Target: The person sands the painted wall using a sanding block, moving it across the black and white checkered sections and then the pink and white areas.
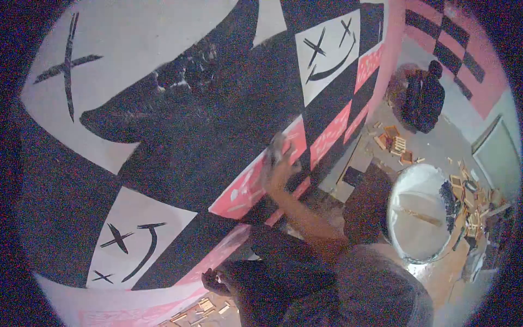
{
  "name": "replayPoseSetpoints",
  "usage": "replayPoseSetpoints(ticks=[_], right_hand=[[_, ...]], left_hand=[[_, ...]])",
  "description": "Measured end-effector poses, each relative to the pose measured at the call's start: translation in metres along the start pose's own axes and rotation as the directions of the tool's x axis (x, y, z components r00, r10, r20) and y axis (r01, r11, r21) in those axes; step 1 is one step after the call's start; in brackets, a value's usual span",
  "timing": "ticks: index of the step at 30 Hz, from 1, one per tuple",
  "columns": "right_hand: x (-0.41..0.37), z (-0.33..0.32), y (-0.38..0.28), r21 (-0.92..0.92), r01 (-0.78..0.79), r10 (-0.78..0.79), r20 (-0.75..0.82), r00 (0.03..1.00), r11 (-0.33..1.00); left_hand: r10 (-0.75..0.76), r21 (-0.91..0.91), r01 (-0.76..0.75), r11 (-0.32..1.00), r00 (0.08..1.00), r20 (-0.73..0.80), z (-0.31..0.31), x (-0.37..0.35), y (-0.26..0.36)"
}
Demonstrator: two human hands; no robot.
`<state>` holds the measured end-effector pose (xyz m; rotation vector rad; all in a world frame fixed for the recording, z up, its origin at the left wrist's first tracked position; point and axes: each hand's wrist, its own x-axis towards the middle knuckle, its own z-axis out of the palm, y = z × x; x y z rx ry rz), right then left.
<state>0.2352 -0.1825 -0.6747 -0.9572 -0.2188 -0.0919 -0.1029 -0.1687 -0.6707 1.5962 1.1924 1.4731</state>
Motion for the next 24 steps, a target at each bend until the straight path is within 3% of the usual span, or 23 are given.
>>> replayPoseSetpoints(ticks=[1, 2, 3, 4, 5, 7, 8, 10, 12, 13, 16, 18, 21, 22, 23, 24], right_hand=[[0.004, 0.003, -0.017, -0.636, 0.008, -0.039, -0.034, 0.999, 0.772], [0.008, 0.006, -0.035, -0.918, -0.032, -0.077, -0.068, 0.995, 0.395], [-0.005, 0.021, -0.039, -0.937, 0.031, -0.144, -0.021, 0.989, 0.347], [-0.018, 0.031, -0.043, -0.951, 0.089, -0.213, 0.025, 0.977, 0.298], [-0.037, 0.033, -0.048, -0.906, 0.181, -0.180, 0.120, 0.976, 0.382], [-0.029, 0.018, -0.043, -0.910, 0.283, -0.246, 0.212, 0.946, 0.303], [-0.025, 0.012, -0.031, -0.906, 0.330, -0.270, 0.259, 0.927, 0.264], [-0.016, 0.011, 0.011, -0.607, 0.321, -0.339, 0.089, 0.937, 0.727], [-0.028, 0.031, -0.044, -0.916, 0.157, -0.256, 0.062, 0.965, 0.369], [-0.031, 0.024, -0.015, -0.950, 0.163, -0.305, 0.077, 0.949, 0.265], [-0.045, 0.054, -0.030, -0.831, 0.232, -0.404, 0.010, 0.915, 0.506], [-0.028, 0.045, -0.031, -0.807, -0.031, -0.199, -0.182, 0.963, 0.590], [0.002, 0.024, -0.035, -0.770, -0.322, 0.199, -0.253, 0.947, 0.551], [-0.002, 0.026, -0.025, -0.748, -0.138, -0.045, -0.219, 0.975, 0.649], [-0.005, 0.028, -0.017, -0.737, 0.070, -0.286, -0.171, 0.943, 0.672], [-0.011, 0.025, -0.022, -0.731, 0.183, -0.351, -0.082, 0.933, 0.657]], left_hand=[[0.035, 0.074, -0.034, 0.997, 0.999, -0.013, -0.005, -0.002, -0.013], [-0.033, -0.050, 0.032, 0.998, 0.999, -0.014, -0.011, -0.003, -0.043], [-0.097, -0.179, 0.095, 0.979, 0.995, -0.007, -0.018, 0.000, -0.083], [-0.072, -0.194, 0.070, 0.978, 0.997, -0.003, -0.015, 0.001, -0.084], [-0.047, -0.210, 0.046, 0.977, 0.999, 0.001, -0.012, 0.003, -0.084], [0.178, -0.002, -0.178, 0.984, 0.984, 0.010, 0.000, 0.008, -0.027], [0.196, -0.011, -0.196, 0.981, 0.980, -0.030, 0.000, 0.011, -0.035], [0.172, -0.025, -0.173, 0.985, 0.983, -0.061, -0.005, 0.008, -0.043], [0.144, -0.037, -0.146, 0.989, 0.987, -0.066, -0.007, 0.005, -0.044], [0.133, -0.038, -0.136, 0.990, 0.989, -0.067, -0.008, 0.005, -0.043], [0.122, -0.053, -0.126, 0.991, 0.990, -0.067, -0.010, 0.004, -0.043], [0.114, -0.072, -0.118, 0.990, 0.992, -0.061, -0.007, 0.004, -0.042], [0.100, -0.070, -0.104, 0.992, 0.993, -0.062, -0.010, 0.002, -0.041], [0.097, -0.070, -0.101, 0.992, 0.993, -0.061, -0.009, 0.001, -0.039], [0.091, -0.078, -0.096, 0.992, 0.994, -0.060, -0.007, 0.001, -0.039], [0.084, -0.083, -0.089, 0.993, 0.995, -0.057, -0.005, 0.003, -0.038]])
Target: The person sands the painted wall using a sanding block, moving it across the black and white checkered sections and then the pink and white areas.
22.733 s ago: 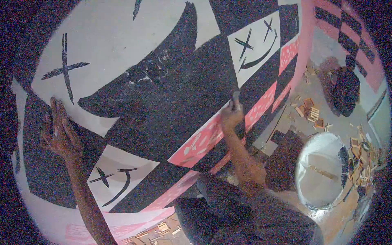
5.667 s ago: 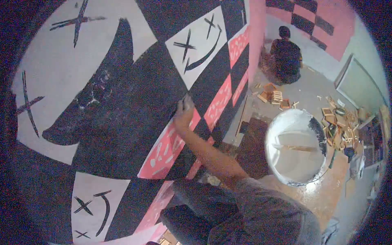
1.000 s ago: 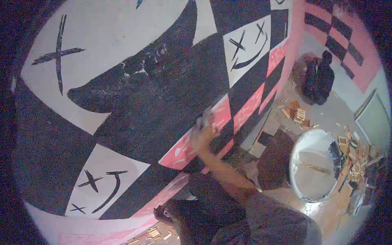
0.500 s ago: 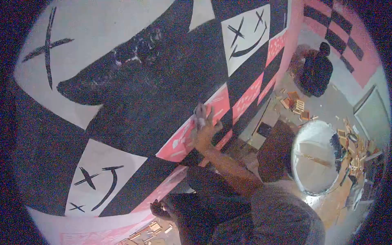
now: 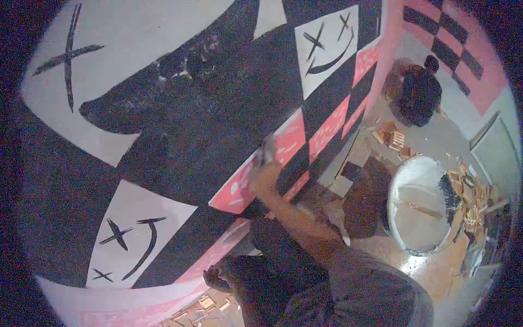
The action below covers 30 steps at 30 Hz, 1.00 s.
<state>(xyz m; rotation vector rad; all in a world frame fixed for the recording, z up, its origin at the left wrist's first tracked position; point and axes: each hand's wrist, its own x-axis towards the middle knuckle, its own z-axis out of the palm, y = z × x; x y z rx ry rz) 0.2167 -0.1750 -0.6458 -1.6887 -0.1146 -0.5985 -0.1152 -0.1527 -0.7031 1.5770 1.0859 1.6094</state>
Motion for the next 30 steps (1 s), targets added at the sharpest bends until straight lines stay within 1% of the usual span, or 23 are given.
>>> replayPoseSetpoints(ticks=[2, 3, 5, 7, 9, 11, 13, 14, 16, 17, 19, 20, 21, 22, 23, 24, 25, 26, 27, 28, 29, 30], right_hand=[[-0.008, -0.012, -0.007, 0.068, 0.205, -0.208, 0.036, 0.978, 0.976], [0.008, -0.018, -0.016, 0.247, -0.115, 0.088, 0.119, 0.989, 0.962], [0.023, -0.014, -0.016, 0.134, -0.160, 0.144, 0.118, 0.982, 0.978], [0.021, -0.012, -0.019, -0.017, 0.049, -0.048, 0.015, 0.999, 0.999], [0.016, -0.023, -0.013, 0.015, 0.239, -0.239, 0.087, 0.967, 0.971], [0.026, -0.029, -0.012, -0.077, 0.233, -0.224, 0.110, 0.968, 0.969], [0.019, -0.019, -0.010, 0.037, 0.021, -0.025, 0.116, 0.993, 0.999], [0.014, -0.014, -0.008, -0.001, 0.118, -0.118, 0.075, 0.990, 0.993], [0.006, -0.006, -0.004, -0.102, 0.297, -0.299, -0.010, 0.954, 0.949], [0.003, -0.011, -0.002, -0.076, 0.267, -0.263, 0.060, 0.963, 0.961], [-0.001, -0.006, -0.002, -0.077, 0.193, -0.186, 0.088, 0.979, 0.978], [-0.003, -0.004, -0.003, -0.079, 0.156, -0.148, 0.102, 0.984, 0.985], [-0.006, -0.004, -0.026, -0.052, 0.161, -0.159, 0.036, 0.987, 0.986], [-0.010, -0.006, -0.032, -0.075, 0.208, -0.207, 0.019, 0.978, 0.975], [-0.013, -0.008, -0.037, -0.101, 0.254, -0.255, 0.001, 0.967, 0.962], [-0.019, -0.012, -0.035, -0.168, 0.335, -0.335, 0.031, 0.942, 0.927], [-0.020, -0.015, -0.031, -0.155, 0.354, -0.346, 0.072, 0.935, 0.922], [-0.022, -0.019, -0.029, -0.140, 0.371, -0.358, 0.113, 0.927, 0.918], [-0.015, -0.026, -0.023, -0.045, 0.325, -0.314, 0.162, 0.935, 0.945], [-0.013, -0.026, -0.020, 0.050, 0.271, -0.275, 0.226, 0.935, 0.961], [-0.017, -0.021, -0.023, 0.041, 0.152, -0.157, 0.238, 0.958, 0.988], [-0.021, -0.015, -0.025, 0.031, 0.030, -0.037, 0.248, 0.968, 0.999]], left_hand=[[-0.010, -0.008, 0.010, 1.000, 1.000, 0.004, -0.001, -0.001, -0.001], [-0.015, -0.016, 0.015, 1.000, 1.000, 0.001, -0.002, -0.001, -0.001], [-0.034, -0.034, 0.034, 0.999, 0.999, -0.007, -0.004, -0.002, 0.000], [-0.068, -0.077, 0.067, 0.995, 0.998, -0.010, 0.001, -0.003, 0.004], [-0.042, -0.036, 0.041, 0.998, 0.999, -0.006, 0.004, -0.001, 0.003], [-0.007, 0.004, 0.007, 1.000, 1.000, -0.004, 0.005, 0.000, -0.001], [0.011, 0.040, -0.011, 0.999, 1.000, -0.004, 0.005, -0.001, -0.003], [0.021, 0.053, -0.021, 0.998, 1.000, -0.002, 0.007, -0.001, -0.004], [0.037, 0.077, -0.037, 0.996, 0.999, 0.002, 0.011, -0.001, -0.003], [0.048, 0.103, -0.048, 0.994, 0.999, 0.004, 0.012, -0.001, -0.003], [0.063, 0.161, -0.064, 0.985, 0.998, 0.008, 0.012, -0.002, -0.007], [0.042, 0.134, -0.044, 0.990, 0.999, 0.016, 0.001, 0.001, -0.028], [0.021, 0.109, -0.024, 0.994, 0.999, 0.025, -0.010, 0.004, -0.049], [-0.007, 0.077, 0.005, 0.997, 0.999, 0.034, -0.017, 0.001, -0.062], [0.120, 0.120, -0.123, 0.985, 0.992, 0.028, 0.004, 0.000, -0.016], [0.130, 0.163, -0.141, 0.977, 0.989, 0.076, 0.003, 0.001, -0.018], [0.140, 0.209, -0.164, 0.964, 0.982, 0.125, -0.004, 0.004, -0.023], [0.151, 0.193, -0.173, 0.966, 0.980, 0.126, -0.005, 0.008, -0.028], [0.162, 0.177, -0.183, 0.967, 0.979, 0.127, -0.006, 0.012, -0.031], [0.162, 0.105, -0.170, 0.980, 0.984, 0.078, -0.005, 0.009, -0.036], [0.151, 0.041, -0.152, 0.988, 0.988, 0.026, -0.009, 0.004, -0.035], [0.116, 0.062, -0.116, 0.991, 0.993, 0.006, -0.010, 0.002, -0.024]])
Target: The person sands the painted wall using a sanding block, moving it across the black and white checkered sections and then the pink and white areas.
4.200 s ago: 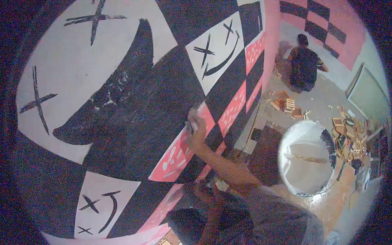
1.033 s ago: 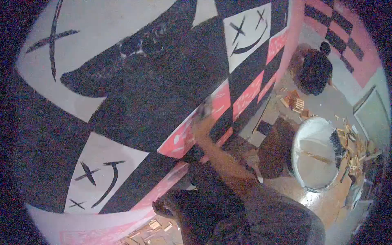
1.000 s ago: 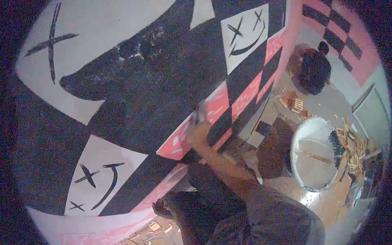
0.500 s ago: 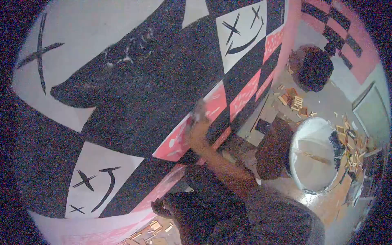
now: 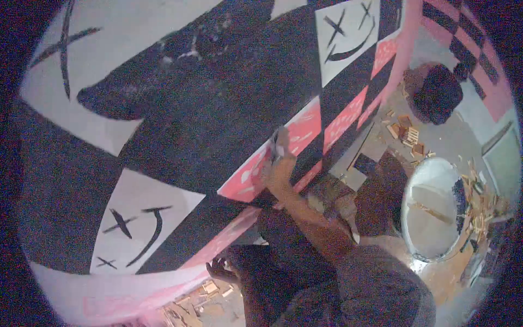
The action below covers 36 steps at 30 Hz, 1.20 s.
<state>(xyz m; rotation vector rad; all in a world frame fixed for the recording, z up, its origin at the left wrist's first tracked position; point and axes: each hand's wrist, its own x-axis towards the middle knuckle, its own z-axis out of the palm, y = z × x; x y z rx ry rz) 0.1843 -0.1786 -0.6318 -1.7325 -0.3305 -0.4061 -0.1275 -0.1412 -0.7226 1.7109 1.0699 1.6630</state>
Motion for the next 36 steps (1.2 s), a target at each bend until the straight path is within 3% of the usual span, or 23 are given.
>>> replayPoseSetpoints(ticks=[1, 3, 5, 7, 8, 10, 11, 14, 15, 18, 19, 20, 23, 24, 26, 27, 28, 29, 32, 34, 36], right_hand=[[-0.004, 0.002, -0.002, -0.010, -0.113, 0.113, 0.070, 0.991, 0.994], [-0.007, 0.015, -0.002, -0.095, 0.123, -0.133, -0.112, 0.985, 0.988], [-0.008, 0.018, -0.002, -0.302, 0.329, -0.399, -0.209, 0.893, 0.895], [-0.010, 0.006, 0.006, -0.259, 0.189, -0.227, -0.123, 0.966, 0.947], [-0.004, -0.009, -0.002, -0.110, -0.094, 0.095, 0.009, 0.995, 0.990], [0.006, -0.017, -0.003, 0.062, -0.359, 0.350, 0.120, 0.929, 0.931], [0.012, -0.015, 0.000, 0.130, -0.323, 0.319, 0.050, 0.946, 0.937], [-0.009, 0.016, 0.022, 0.032, -0.034, 0.034, -0.016, 0.999, 0.999], [-0.030, 0.029, -0.005, 0.008, 0.116, -0.115, -0.034, 0.993, 0.993], [-0.064, 0.041, -0.058, -0.044, 0.475, -0.475, 0.013, 0.880, 0.879], [-0.067, 0.038, -0.064, -0.040, 0.552, -0.548, 0.086, 0.832, 0.833], [-0.071, 0.037, -0.066, -0.032, 0.622, -0.611, 0.154, 0.776, 0.782], [-0.020, 0.005, -0.016, -0.161, 0.858, -0.814, 0.274, 0.513, 0.487], [-0.004, -0.006, 0.026, -0.541, 0.814, -0.745, 0.449, 0.493, 0.212], [0.012, -0.015, 0.032, -0.605, 0.531, -0.550, 0.177, 0.816, 0.594], [0.012, -0.016, 0.023, -0.420, 0.298, -0.300, 0.063, 0.952, 0.857], [0.013, -0.017, 0.014, -0.175, 0.011, -0.022, -0.058, 0.998, 0.984], [0.005, -0.016, -0.011, -0.290, -0.124, 0.107, -0.073, 0.992, 0.949], [-0.036, 0.028, -0.008, -0.047, 0.027, -0.030, -0.075, 0.997, 0.999], [-0.072, 0.037, -0.085, -0.025, 0.217, -0.217, -0.024, 0.976, 0.976], [-0.093, 0.051, -0.107, -0.001, 0.344, -0.344, 0.065, 0.937, 0.939]], left_hand=[[-0.035, 0.015, 0.035, 0.999, 0.999, -0.016, 0.000, 0.000, 0.012], [0.135, 0.134, -0.139, 0.981, 0.990, 0.042, -0.001, 0.003, 0.003], [-0.034, -0.023, 0.037, 0.999, 0.993, 0.117, -0.005, -0.002, -0.006], [-0.163, -0.085, 0.177, 0.980, 0.974, 0.157, -0.012, -0.008, -0.012], [-0.208, -0.079, 0.221, 0.972, 0.967, 0.146, -0.013, -0.008, -0.009], [-0.221, -0.041, 0.229, 0.973, 0.965, 0.140, -0.017, -0.007, 0.001], [-0.190, -0.010, 0.193, 0.981, 0.970, 0.151, -0.019, -0.007, 0.009], [-0.082, 0.058, 0.072, 0.996, 0.977, 0.195, -0.012, 0.002, 0.031], [-0.064, 0.063, 0.052, 0.997, 0.975, 0.215, -0.008, 0.002, 0.036], [-0.034, 0.048, 0.021, 0.999, 0.956, 0.291, -0.007, 0.004, 0.047], [-0.024, 0.161, -0.025, 0.987, 0.955, 0.296, -0.008, 0.002, 0.043], [-0.012, 0.139, -0.030, 0.990, 0.956, 0.294, -0.012, 0.000, 0.039], [-0.005, 0.086, -0.022, 0.996, 0.952, 0.305, -0.017, -0.002, 0.035], [-0.016, 0.077, -0.008, 0.997, 0.954, 0.300, -0.017, 0.001, 0.036], [-0.050, 0.062, 0.034, 0.998, 0.957, 0.285, -0.016, 0.002, 0.041], [-0.090, 0.041, 0.082, 0.996, 0.952, 0.294, -0.015, 0.000, 0.043], [-0.125, 0.021, 0.125, 0.992, 0.944, 0.305, -0.014, 0.000, 0.045], [-0.157, 0.000, 0.165, 0.986, 0.935, 0.318, -0.012, 0.001, 0.045], [-0.079, 0.064, 0.060, 0.996, 0.931, 0.357, -0.015, 0.000, 0.031], [-0.115, -0.036, 0.135, 0.990, 0.932, 0.344, -0.011, -0.005, 0.022], [-0.140, -0.053, 0.169, 0.984, 0.926, 0.350, -0.013, -0.005, 0.026]])
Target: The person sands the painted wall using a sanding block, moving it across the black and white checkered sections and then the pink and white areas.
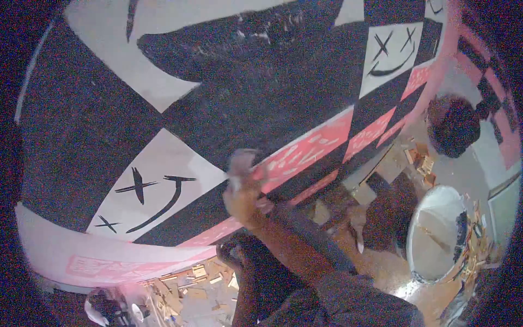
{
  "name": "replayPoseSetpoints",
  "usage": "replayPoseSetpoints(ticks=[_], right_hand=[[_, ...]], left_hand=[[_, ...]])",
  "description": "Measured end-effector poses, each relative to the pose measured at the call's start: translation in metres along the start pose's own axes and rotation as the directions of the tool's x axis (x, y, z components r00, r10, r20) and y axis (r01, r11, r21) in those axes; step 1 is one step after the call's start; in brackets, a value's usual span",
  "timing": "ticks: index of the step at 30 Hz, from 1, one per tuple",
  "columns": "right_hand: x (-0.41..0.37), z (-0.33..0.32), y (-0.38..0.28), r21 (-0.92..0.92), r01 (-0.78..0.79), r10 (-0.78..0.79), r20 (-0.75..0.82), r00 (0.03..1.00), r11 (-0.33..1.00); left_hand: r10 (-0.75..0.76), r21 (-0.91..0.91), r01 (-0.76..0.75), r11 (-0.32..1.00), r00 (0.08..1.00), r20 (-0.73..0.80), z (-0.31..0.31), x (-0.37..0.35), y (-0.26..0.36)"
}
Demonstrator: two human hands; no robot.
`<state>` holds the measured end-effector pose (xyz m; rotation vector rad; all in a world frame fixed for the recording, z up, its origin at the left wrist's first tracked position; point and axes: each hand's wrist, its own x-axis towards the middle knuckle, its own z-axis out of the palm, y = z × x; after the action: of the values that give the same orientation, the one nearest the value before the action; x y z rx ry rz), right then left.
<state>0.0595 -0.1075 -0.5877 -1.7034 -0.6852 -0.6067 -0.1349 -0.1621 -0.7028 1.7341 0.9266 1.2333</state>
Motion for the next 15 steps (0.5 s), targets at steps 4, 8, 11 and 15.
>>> replayPoseSetpoints(ticks=[4, 8, 11, 15], right_hand=[[-0.001, -0.009, 0.031, -0.047, 0.342, -0.328, 0.191, 0.925, 0.938], [0.003, -0.039, 0.119, -0.231, 0.174, -0.159, 0.079, 0.984, 0.957], [0.015, -0.047, 0.116, -0.150, -0.131, 0.129, -0.022, 0.991, 0.980], [-0.002, -0.009, 0.056, -0.046, 0.003, -0.005, -0.041, 0.999, 0.999]], left_hand=[[-0.015, 0.011, 0.015, 1.000, 0.999, 0.033, 0.003, -0.008, -0.004], [0.089, 0.236, -0.113, 0.965, 0.990, 0.109, -0.005, 0.004, 0.026], [0.115, 0.199, -0.132, 0.971, 0.989, 0.095, -0.001, 0.005, 0.027], [0.139, 0.006, -0.140, 0.990, 0.990, 0.028, 0.006, 0.001, 0.009]])
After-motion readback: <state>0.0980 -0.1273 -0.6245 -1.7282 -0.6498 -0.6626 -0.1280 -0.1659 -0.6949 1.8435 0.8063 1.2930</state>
